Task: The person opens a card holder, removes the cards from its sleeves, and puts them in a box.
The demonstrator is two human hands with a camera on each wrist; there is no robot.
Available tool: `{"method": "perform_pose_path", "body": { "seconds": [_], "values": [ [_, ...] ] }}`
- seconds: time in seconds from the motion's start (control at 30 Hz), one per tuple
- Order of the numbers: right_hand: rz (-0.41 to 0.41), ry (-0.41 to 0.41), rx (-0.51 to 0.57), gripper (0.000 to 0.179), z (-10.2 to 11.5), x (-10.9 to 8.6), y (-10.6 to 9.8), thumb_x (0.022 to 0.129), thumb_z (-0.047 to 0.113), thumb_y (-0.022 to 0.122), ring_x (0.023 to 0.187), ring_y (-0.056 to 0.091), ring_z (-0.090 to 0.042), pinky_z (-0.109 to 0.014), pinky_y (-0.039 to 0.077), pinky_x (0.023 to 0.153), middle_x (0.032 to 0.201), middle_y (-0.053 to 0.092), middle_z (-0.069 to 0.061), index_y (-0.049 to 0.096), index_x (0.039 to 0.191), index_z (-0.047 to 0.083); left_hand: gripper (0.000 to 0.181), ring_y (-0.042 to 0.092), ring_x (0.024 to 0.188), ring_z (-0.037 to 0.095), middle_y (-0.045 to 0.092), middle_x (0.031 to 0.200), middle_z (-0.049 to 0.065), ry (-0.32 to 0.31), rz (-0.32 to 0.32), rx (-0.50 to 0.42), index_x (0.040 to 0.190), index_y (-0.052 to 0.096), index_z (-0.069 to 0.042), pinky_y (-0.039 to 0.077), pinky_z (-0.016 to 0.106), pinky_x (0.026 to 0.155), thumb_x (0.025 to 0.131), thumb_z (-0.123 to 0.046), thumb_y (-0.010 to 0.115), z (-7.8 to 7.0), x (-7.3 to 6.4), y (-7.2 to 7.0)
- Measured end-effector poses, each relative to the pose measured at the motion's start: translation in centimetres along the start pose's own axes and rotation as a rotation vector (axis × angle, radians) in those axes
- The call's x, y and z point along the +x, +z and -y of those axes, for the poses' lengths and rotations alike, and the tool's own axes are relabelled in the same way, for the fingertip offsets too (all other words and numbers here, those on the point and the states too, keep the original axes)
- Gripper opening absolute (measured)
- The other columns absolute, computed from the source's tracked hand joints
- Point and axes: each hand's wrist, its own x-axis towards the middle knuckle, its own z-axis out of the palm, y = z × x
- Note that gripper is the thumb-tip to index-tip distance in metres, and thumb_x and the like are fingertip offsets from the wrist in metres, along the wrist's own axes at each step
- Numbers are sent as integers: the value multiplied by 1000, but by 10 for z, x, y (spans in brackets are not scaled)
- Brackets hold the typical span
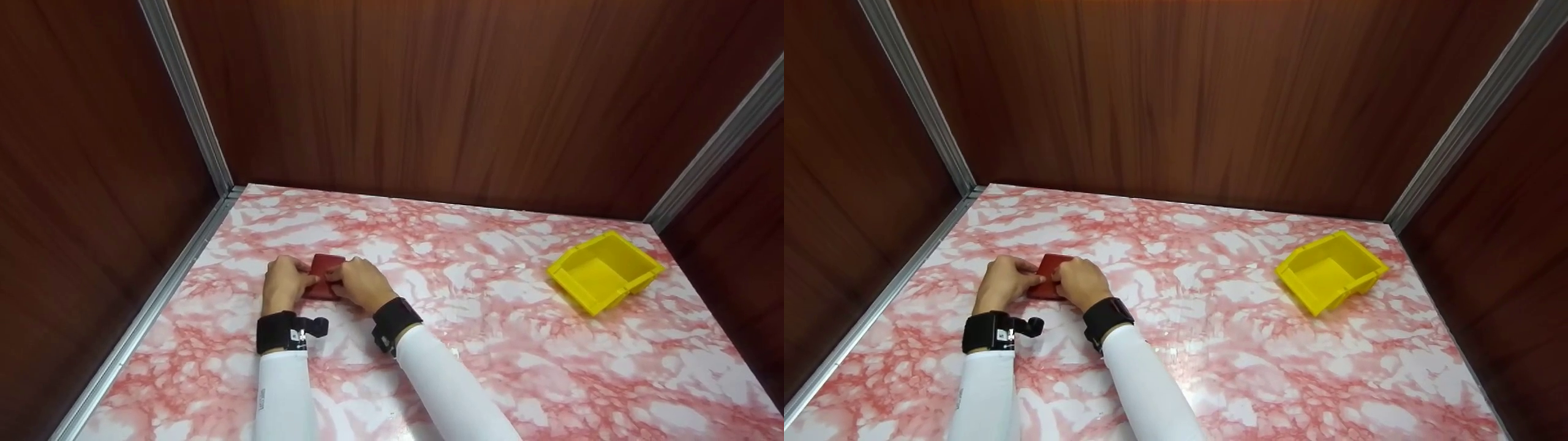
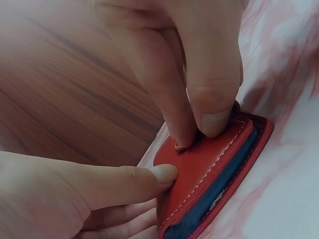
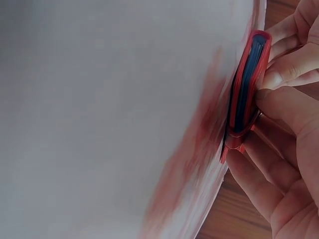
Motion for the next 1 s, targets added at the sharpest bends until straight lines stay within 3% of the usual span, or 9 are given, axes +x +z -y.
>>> {"method": "perform_pose_path", "body": {
  "seconds": [0.33,0.6,0.77,1.0],
  "values": [
    [6,5,51,14,-11,-15,-5,99,17,80,99,79,-23,-40,66,94,107,85,-2,86,112,18,26,75,113,35,81,118,21,39,-5,32,112,82,1,60,48,102,90,-12,87,-7,-2,14],
    [-28,-5,104,17,-25,-26,-9,97,14,81,93,79,-22,-44,64,95,105,86,0,87,112,18,26,73,113,35,80,118,21,32,14,31,109,80,1,60,48,102,88,-13,88,-18,-2,22],
    [-39,-8,124,15,-31,-31,-13,95,11,81,91,78,-22,-43,64,90,101,86,-2,87,108,17,27,73,115,36,78,120,21,30,31,49,110,80,0,60,48,103,89,-14,88,-25,-2,28],
    [-52,-1,145,16,-38,-37,-16,94,10,82,87,75,-21,-40,65,85,101,85,-1,87,108,16,22,73,103,31,81,111,17,55,35,55,103,81,-1,60,46,97,87,-14,90,-32,-1,34]
  ]
}}
